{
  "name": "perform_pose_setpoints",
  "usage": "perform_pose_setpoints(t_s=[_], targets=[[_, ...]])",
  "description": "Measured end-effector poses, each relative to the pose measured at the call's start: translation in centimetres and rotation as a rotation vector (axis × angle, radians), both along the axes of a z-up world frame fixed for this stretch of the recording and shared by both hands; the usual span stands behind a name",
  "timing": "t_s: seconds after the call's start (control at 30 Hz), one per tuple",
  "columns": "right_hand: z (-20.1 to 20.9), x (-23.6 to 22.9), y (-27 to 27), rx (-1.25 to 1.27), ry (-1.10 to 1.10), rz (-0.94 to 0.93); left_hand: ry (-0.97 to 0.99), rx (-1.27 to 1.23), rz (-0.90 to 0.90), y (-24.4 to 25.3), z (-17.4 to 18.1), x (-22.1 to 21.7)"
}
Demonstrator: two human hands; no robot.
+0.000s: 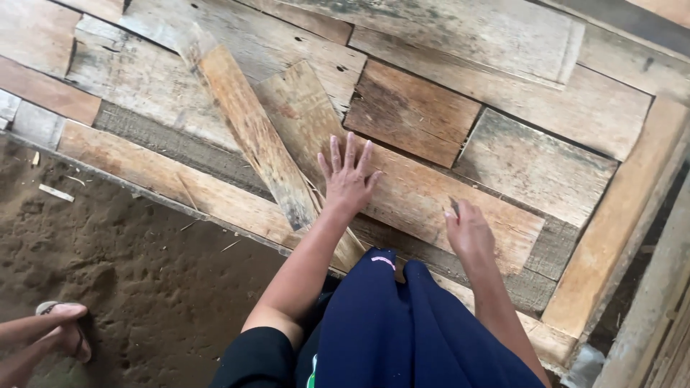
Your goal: The person arranges several wooden planks on a flat surface, using a utility knife to adjust their positions and fit them together. The person repeatedly picks up, places, and shifts the planks to form a pattern.
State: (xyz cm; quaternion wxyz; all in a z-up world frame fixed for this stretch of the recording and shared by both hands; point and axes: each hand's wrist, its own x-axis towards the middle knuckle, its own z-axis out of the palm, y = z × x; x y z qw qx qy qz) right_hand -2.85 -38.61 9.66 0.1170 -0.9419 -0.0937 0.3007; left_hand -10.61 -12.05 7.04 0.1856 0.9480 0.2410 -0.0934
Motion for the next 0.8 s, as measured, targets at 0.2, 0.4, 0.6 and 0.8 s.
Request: perform_pose_setpoints(t_s=[0.2,0.4,0.6,0.8], targets=[[-1.2,-0.3,3.9,-0.074,-0.014,0.114,0.058,-0.036,0.01,0.7,1.3,0.3],[-0.6,-0.1,6.4,-0.049,-0.025,0.105,0.064,0.033,0.046,4.0,0.7,0.9],[-1.2,-0.3,7.3,0.06,-0.042,0.09,-0.215,0.143,0.038,6.8,-1.2,0.4],[-5.1,2.0,3.8,0.185,-0.198,-0.037,-0.402,0.235,0.044,6.9,-4.6,3.4]])
